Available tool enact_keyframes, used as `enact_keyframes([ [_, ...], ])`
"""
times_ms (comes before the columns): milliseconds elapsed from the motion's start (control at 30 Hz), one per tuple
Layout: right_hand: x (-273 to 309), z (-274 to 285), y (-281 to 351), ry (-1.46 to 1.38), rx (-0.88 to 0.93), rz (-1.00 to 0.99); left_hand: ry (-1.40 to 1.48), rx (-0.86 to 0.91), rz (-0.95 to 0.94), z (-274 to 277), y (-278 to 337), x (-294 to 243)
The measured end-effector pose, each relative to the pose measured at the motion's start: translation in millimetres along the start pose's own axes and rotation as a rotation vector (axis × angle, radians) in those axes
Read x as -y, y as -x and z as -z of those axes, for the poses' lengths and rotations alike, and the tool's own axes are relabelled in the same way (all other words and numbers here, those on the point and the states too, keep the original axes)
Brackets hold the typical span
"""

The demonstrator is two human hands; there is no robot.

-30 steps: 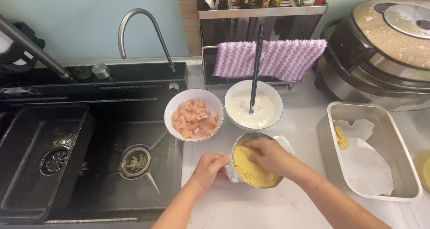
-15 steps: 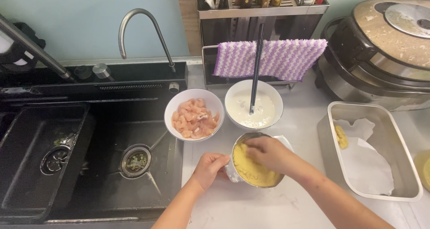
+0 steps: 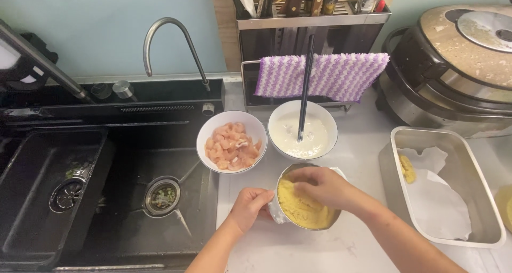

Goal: Breading pieces of raw chicken by dipping them in liquid batter and then coating them with breading powder.

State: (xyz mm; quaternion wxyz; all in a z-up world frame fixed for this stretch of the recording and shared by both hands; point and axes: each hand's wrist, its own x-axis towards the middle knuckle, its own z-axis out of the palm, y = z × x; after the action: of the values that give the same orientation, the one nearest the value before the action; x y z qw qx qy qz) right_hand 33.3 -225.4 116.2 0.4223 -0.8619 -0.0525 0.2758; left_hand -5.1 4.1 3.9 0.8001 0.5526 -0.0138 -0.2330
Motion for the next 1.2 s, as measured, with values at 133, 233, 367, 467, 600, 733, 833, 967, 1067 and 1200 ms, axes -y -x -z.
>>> enact_keyframes([
  [133,-17,-9,-12,0.315,-0.095,0.074,-0.028,-0.010,-0.003,7,-5,13],
  [233,-11,-2,-9,0.004,0.062,-0.043,-0.013,-0.003,-0.024,7,-4,12],
  [367,-5,-9,-6,0.102,-0.024,-0.018,-0.016,0.003,-0.014,6,-3,10],
  [467,-12,-4,-10,0.033,0.019,-0.031,-0.023,0.002,-0.008,5,-2,8],
  [600,6,20,10,-0.780,0.230,-0.239,0.022,-0.011,0.007,6,-3,10],
  [733,-21,7,1,-0.969,0.333,-0.022,0.005,-0.019,0.027,1,-3,3],
  [833,-18,-9,-1,-0.409,0.141,-0.023,-0.028,-0.026,0.037,4,-2,7],
  [967,10,5,21,-0.250,-0.005,0.038,-0.157,-0.063,-0.048,28,-13,37],
  [1067,11,38,35,-0.381,0.012,0.011,-0.208,-0.077,-0.027,30,-20,44],
  [1200,-10,107,61,-0.565,-0.181,-0.021,-0.008,-0.114,0.116,29,-21,40],
])
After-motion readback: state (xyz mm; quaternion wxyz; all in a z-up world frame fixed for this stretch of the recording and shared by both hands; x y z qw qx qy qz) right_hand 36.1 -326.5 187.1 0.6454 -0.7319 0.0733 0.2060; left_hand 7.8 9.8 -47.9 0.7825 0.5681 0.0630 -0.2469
